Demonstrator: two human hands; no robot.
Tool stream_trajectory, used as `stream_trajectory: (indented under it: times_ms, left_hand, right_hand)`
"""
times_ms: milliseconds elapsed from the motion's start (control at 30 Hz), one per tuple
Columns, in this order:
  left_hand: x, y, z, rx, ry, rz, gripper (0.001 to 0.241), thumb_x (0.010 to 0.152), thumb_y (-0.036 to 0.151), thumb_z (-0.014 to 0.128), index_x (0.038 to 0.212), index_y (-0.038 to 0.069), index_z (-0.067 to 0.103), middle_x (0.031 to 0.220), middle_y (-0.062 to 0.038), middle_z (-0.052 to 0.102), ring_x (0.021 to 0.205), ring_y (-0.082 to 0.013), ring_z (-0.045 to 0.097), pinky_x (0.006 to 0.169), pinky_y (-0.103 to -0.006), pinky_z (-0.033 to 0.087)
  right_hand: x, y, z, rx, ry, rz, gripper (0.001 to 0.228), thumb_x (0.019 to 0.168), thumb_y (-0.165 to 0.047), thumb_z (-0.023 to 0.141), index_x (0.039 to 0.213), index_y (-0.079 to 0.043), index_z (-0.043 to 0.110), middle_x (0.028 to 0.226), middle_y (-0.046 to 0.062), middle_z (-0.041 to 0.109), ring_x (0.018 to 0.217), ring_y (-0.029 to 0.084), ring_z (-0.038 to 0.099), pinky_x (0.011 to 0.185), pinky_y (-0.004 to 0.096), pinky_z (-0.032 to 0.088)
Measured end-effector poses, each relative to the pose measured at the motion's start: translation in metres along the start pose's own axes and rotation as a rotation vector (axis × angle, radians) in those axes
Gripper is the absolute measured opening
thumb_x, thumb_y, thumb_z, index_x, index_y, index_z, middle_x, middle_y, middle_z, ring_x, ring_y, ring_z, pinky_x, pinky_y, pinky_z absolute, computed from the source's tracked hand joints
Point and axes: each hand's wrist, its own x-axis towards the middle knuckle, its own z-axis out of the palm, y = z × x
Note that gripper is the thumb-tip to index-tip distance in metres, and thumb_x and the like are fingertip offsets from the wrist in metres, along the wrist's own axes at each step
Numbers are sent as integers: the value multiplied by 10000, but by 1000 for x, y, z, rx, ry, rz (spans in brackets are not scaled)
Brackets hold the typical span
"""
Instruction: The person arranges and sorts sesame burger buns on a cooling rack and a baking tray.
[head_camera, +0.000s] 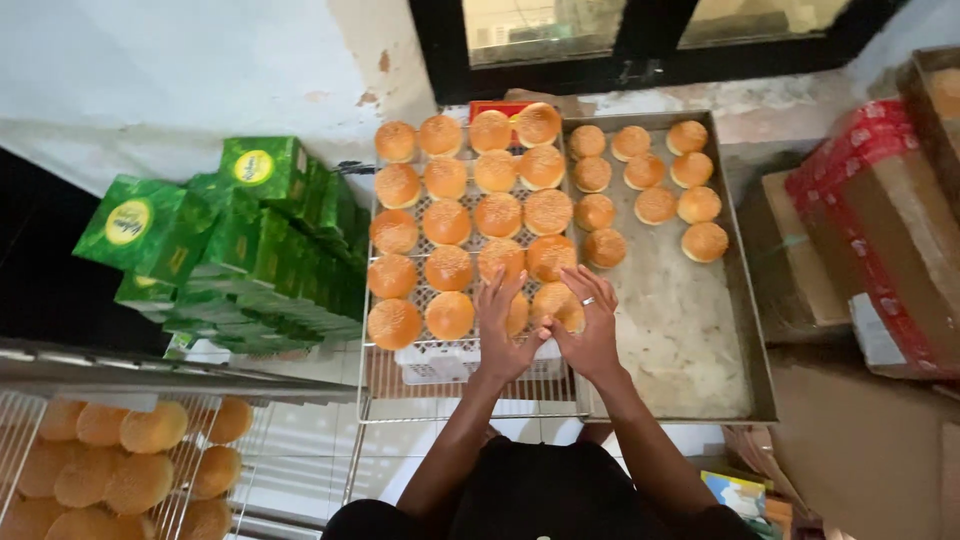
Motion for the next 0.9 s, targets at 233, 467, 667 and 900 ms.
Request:
stream_trajectory:
  times_ms: [233,467,667,900]
  left_hand:
    - [12,20,69,-103,-66,-43,852,857,503,774,1525,61,484,1546,-168,548,1503,-351,467,1282,-531,249]
    - [26,44,138,-238,-101,-115,857,793,301,843,1525,31,489,1569,-201,510,1511,-359,445,1235,-476,360]
    - [29,46,201,-189,-106,-135,782,807,214,833,1490,16,510,1525,-202,545,1500,-372,441,1222,-481,350]
    - [7,-49,308,-76,83,-518,701,843,108,740,1498,26,503,1472,-195,596,1411,-364,542,1189,-439,395]
  right_hand:
    - [1,39,-60,46,9,85,722,750,-141,807,1428,-85,565,1468,101,600,1417,325,493,1194,464,324]
    - [-5,109,-107,57,45,179,699,779,-158,831,1426,-92,574,1428,125,605,1358,325,524,1169,456,355]
    - [2,167,-132,26,-11,249,729,748,-228,881,1398,-78,589,1383,149,629,1312,338,546,1129,461,389]
    - [-4,280,-89,187,-139,423,798,744,-218,878,1449,-49,545,1359,146,650,1282,277,624,1083,421,480]
